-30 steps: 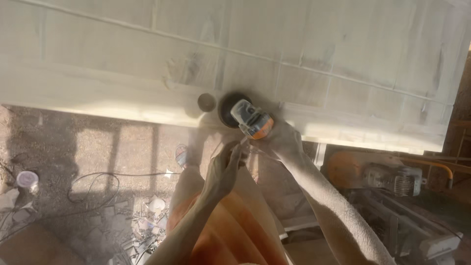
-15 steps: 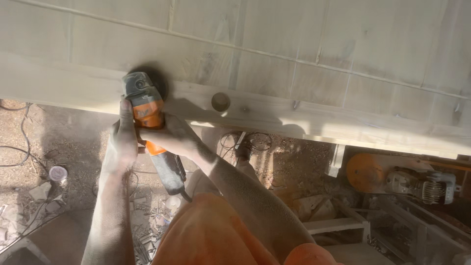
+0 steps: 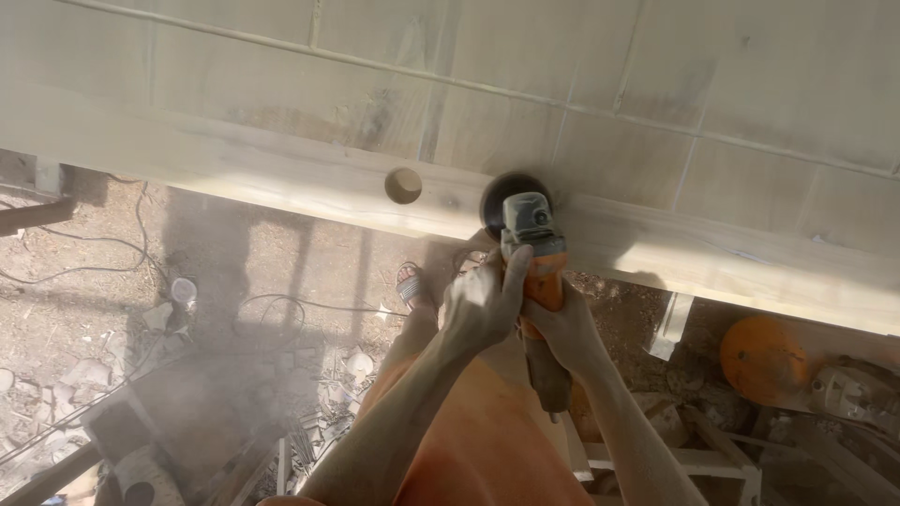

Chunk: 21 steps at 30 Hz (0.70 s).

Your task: The person uses an orbital sander to smooth the surface of a large wooden panel. They move the sander across the panel in overlapping passes while occasionally wiping away dust with their hand.

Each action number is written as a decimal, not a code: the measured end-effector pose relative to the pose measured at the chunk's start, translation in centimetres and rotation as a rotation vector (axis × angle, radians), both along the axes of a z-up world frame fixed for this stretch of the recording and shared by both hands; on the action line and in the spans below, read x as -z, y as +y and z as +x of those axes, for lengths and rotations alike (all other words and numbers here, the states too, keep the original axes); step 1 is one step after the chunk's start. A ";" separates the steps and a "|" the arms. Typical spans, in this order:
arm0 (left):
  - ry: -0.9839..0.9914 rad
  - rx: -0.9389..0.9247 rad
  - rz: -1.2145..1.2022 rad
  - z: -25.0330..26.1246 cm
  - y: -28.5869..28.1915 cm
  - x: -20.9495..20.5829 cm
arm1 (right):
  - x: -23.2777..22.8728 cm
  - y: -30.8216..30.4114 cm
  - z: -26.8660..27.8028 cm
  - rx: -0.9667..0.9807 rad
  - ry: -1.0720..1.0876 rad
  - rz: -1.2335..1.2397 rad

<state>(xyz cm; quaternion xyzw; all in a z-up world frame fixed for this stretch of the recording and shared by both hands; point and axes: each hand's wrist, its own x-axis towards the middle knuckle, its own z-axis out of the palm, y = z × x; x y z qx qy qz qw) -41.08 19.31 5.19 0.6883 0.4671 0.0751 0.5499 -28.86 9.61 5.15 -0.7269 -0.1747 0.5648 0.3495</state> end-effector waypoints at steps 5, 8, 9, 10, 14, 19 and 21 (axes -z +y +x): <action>0.052 0.141 -0.082 7.7 -3.8 -0.3 | 0.5 -5.6 6.7 0.088 -0.021 -0.112; 0.081 0.238 -0.137 12.1 -6.5 0.1 | 1.8 -9.6 10.8 0.143 -0.034 -0.158; 0.099 0.270 -0.161 13.4 -7.6 0.3 | 2.1 -11.3 12.3 0.160 0.021 -0.119; 0.070 0.288 -0.153 14.7 -8.8 0.5 | 2.2 -13.1 13.7 0.176 0.074 -0.078; 0.033 0.387 -0.080 19.9 -12.6 1.5 | 2.3 -18.0 16.8 0.363 0.035 -0.177; 0.082 0.460 -0.074 24.6 -13.6 1.6 | 1.7 -18.5 17.5 0.767 0.056 -0.059; 0.101 0.434 -0.096 24.7 -12.1 1.5 | 2.3 -17.0 17.5 0.799 0.070 -0.028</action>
